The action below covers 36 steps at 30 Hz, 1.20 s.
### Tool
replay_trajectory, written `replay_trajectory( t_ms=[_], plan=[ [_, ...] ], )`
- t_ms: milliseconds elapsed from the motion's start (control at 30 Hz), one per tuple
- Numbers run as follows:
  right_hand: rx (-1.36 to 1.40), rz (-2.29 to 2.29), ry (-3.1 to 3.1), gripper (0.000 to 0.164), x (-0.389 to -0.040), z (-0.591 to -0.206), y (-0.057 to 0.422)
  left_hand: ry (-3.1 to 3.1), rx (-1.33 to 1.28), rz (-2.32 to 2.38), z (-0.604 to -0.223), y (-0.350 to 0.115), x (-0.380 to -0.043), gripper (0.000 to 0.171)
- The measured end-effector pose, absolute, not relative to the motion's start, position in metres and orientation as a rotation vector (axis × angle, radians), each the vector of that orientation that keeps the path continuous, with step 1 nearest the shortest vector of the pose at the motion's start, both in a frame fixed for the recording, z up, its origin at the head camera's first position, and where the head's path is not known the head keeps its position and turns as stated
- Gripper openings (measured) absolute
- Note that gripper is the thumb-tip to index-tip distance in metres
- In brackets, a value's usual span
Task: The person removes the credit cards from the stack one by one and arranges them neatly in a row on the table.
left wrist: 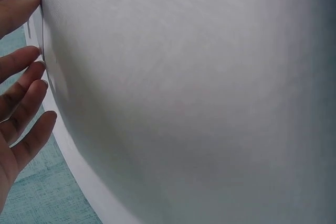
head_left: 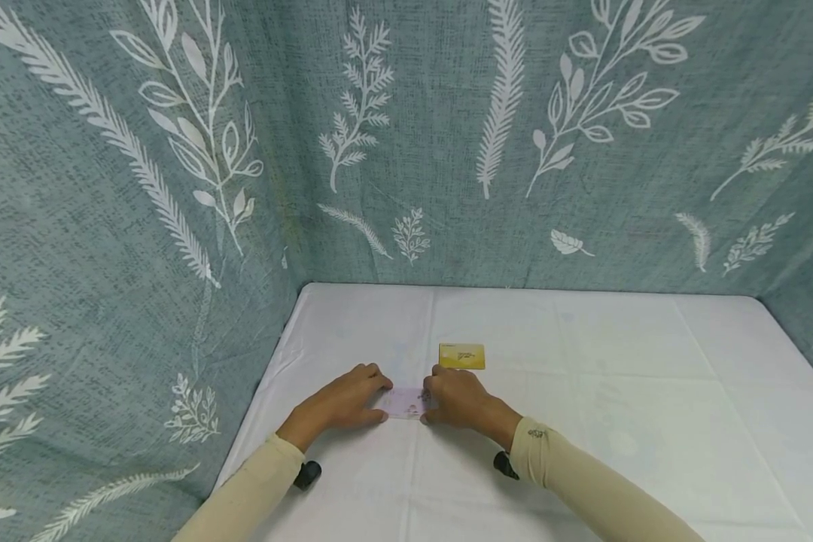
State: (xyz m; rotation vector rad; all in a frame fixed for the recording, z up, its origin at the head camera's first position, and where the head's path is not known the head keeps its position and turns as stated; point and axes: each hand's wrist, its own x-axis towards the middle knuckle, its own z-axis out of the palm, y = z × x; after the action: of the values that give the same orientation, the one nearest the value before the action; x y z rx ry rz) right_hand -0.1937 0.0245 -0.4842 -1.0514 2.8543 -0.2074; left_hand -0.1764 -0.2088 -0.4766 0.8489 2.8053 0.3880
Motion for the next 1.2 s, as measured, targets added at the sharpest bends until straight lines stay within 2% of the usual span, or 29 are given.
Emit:
replay_trajectory(
  t_ms=[1200],
  plan=[
    [-1.024, -0.272, 2.821, 0.047, -0.1921, -0.4811, 0.0291, 2.736, 0.806, 0.369, -0.47, -0.205, -0.184, 0.046]
  ],
)
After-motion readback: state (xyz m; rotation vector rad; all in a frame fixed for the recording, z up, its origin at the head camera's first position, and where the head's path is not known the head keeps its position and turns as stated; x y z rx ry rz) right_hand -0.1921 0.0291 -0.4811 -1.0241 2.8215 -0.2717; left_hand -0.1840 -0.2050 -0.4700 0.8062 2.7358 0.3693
